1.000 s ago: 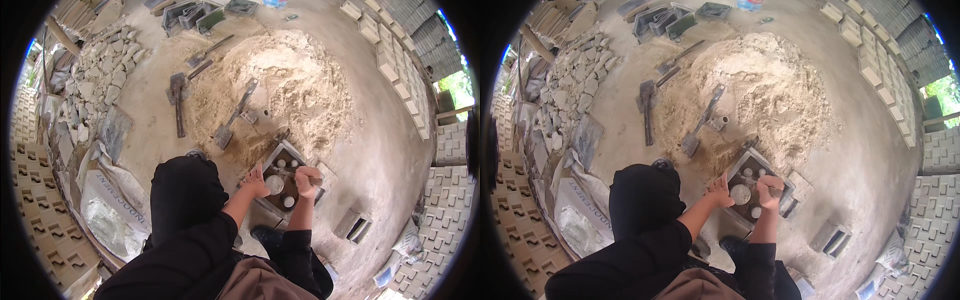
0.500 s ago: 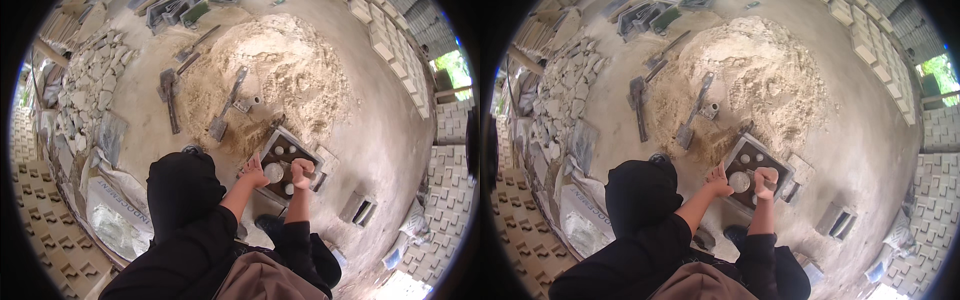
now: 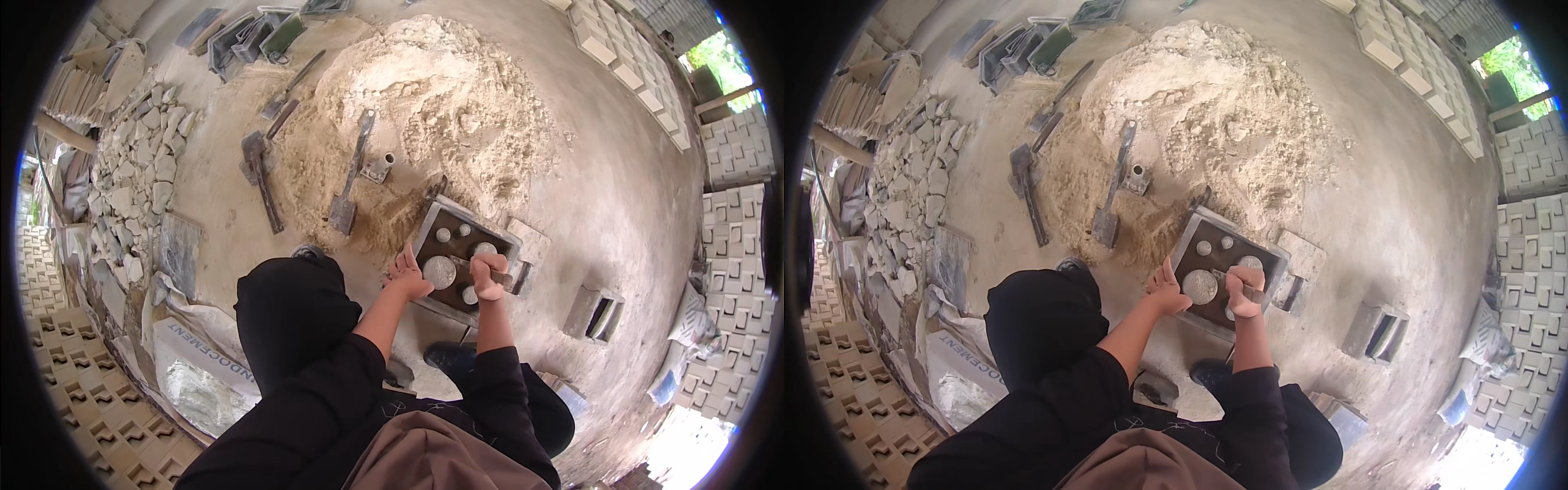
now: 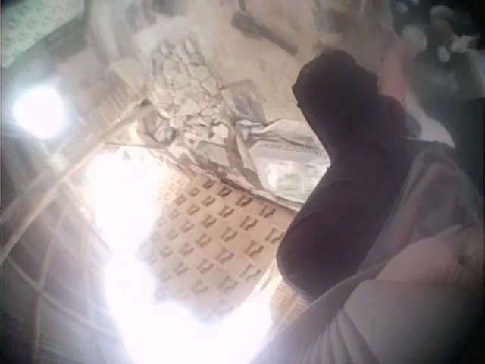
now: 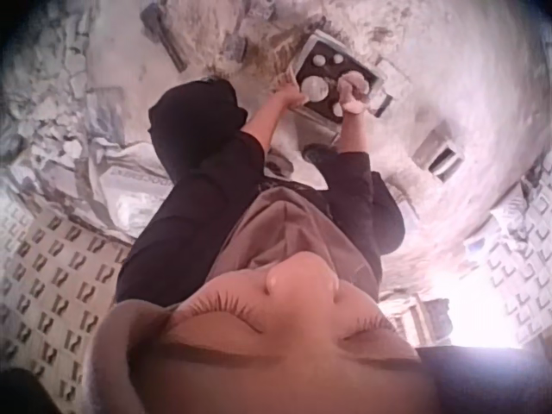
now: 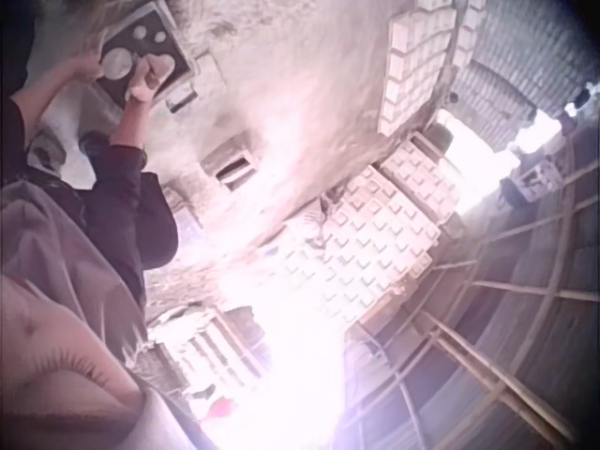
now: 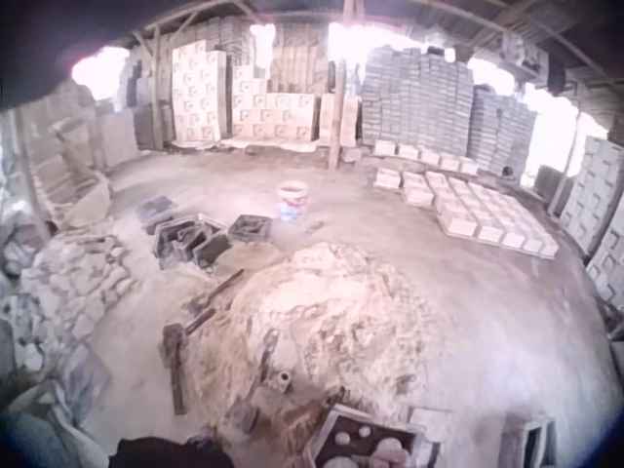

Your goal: The person packs a fine material into circular molds within a square frame by hand, using a small mallet to tamp the material down and a flat tool to level it.

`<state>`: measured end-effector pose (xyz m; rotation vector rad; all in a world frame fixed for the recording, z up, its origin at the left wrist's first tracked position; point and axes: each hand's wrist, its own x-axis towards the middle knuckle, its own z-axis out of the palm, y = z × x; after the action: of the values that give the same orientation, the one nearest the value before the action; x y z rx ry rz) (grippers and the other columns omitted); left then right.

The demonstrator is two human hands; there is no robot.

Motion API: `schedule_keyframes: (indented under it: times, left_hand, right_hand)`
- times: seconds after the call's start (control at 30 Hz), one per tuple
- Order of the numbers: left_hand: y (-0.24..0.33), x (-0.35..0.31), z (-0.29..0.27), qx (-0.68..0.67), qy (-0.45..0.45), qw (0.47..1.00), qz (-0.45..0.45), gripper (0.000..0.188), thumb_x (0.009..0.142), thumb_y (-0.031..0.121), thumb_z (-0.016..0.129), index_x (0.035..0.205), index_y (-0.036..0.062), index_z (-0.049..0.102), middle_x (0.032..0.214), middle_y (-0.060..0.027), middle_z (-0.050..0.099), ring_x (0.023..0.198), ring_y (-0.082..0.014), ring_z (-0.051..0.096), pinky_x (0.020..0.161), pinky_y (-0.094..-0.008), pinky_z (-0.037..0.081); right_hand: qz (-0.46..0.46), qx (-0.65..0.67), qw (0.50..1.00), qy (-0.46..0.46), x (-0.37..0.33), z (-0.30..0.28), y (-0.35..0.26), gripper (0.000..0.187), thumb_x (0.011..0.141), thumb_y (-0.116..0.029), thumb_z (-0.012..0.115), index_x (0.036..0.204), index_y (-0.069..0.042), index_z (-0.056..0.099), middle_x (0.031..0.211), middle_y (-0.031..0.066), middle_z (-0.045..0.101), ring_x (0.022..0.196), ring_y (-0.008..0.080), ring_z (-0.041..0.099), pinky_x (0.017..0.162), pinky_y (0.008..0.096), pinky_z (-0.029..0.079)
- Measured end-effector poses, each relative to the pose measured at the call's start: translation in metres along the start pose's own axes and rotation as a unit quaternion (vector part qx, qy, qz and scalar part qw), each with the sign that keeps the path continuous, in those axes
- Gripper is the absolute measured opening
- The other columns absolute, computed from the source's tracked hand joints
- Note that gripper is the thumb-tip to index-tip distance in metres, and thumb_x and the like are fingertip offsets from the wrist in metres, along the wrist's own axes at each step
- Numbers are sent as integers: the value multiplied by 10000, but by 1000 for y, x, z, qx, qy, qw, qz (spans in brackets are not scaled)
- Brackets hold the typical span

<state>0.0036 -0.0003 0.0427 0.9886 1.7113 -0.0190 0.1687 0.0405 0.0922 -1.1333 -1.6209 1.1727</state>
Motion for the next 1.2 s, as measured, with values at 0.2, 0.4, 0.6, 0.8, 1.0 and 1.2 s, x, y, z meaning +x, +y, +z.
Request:
schedule_keyframes:
  times: [0.2, 0.4, 0.6, 0.8, 1.0, 1.2]
  left_hand:
    - [1, -2, -2, -6, 3, 1000, 4, 1082, 602, 213, 627, 1349, 165, -154, 1413, -117, 64, 1291, -366, 90, 987, -577, 144]
    - [3, -1, -2, 5, -5, 1000, -6, 1084, 611, 221, 637, 1350, 170, -153, 1415, -115, 52, 1294, -351, 88, 982, -567, 164]
    - [1, -1, 0, 9, 7, 1000, -2, 1085, 612, 225, 639, 1352, 169, -152, 1414, -111, 56, 1296, -343, 84, 982, -560, 172]
    - [1, -1, -1, 3, 11, 1000, 6, 1087, 593, 203, 630, 1352, 163, -147, 1411, -118, 59, 1294, -350, 83, 979, -564, 169]
    - [-2, 6, 2, 14, 14, 1000, 16, 1089, 599, 213, 630, 1351, 152, -154, 1412, -126, 51, 1294, -355, 76, 982, -568, 165]
    - [-5, 5, 5, 0, 3, 1000, 15, 1098, 607, 226, 627, 1346, 154, -181, 1419, -124, 32, 1301, -352, 55, 989, -572, 150]
  right_hand:
    - [-18, -13, 1000, 5, -9, -2, -1, 206, 675, -41, 461, 482, -5, 397, 429, 57, 366, 393, 118, 347, 391, 285, 256]
    - [-1, -21, 1000, -19, -12, -12, -8, 200, 668, -43, 462, 483, -3, 399, 430, 62, 372, 388, 126, 348, 391, 289, 262]
    - [13, 0, 999, -51, -17, -31, -7, 198, 664, -88, 489, 493, -2, 439, 444, 65, 399, 396, 134, 373, 398, 284, 289]
    - [-3, -53, 979, -196, -7, -35, -15, 192, 661, -83, 491, 500, 6, 434, 450, 78, 387, 400, 136, 376, 396, 279, 283]
    - [-4, -8, 999, -50, -8, -29, -24, 210, 670, -90, 469, 482, -5, 430, 445, 56, 407, 389, 125, 374, 385, 272, 275]
    - [-8, 11, 989, 147, -33, -27, -9, 236, 682, -86, 413, 459, -9, 398, 438, 43, 405, 404, 114, 363, 406, 254, 308]
